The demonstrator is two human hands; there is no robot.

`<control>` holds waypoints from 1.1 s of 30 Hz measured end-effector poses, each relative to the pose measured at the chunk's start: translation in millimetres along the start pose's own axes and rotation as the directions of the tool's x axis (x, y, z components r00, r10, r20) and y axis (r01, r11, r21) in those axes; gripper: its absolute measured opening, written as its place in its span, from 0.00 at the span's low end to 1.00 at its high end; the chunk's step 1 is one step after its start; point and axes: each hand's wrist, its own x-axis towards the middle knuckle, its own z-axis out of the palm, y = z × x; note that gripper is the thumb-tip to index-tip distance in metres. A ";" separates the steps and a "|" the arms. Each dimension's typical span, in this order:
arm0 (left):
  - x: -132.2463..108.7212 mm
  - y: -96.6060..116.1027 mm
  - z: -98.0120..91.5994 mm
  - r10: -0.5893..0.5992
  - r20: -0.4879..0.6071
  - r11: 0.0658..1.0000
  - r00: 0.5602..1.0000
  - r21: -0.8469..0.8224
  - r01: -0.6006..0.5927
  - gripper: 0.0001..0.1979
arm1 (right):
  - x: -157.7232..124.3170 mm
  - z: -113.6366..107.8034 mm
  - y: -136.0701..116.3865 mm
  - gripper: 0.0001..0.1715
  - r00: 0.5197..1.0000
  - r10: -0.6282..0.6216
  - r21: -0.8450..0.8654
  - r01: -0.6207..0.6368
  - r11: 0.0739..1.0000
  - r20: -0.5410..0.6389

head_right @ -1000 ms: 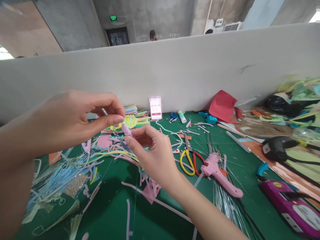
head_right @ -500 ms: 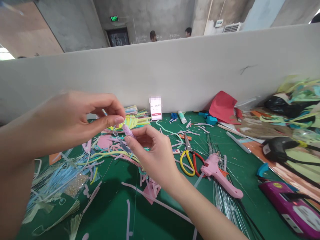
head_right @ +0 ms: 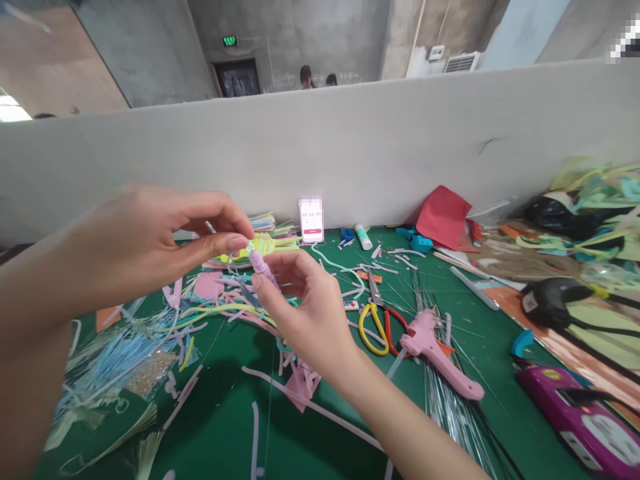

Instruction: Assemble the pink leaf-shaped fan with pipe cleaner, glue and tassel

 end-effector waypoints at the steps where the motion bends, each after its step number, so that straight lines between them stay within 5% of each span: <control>1: 0.6 -0.3 0.3 0.006 0.004 1.000 1.000 -0.003 -0.006 0.12 | -0.1 0.4 0.3 0.13 1.000 -0.003 0.010 0.003 1.000 0.000; 33: 3.6 1.9 2.1 0.050 0.017 0.997 0.999 -0.054 -0.049 0.10 | 4.1 0.6 -10.8 0.12 1.000 -0.006 0.084 0.007 0.996 -0.014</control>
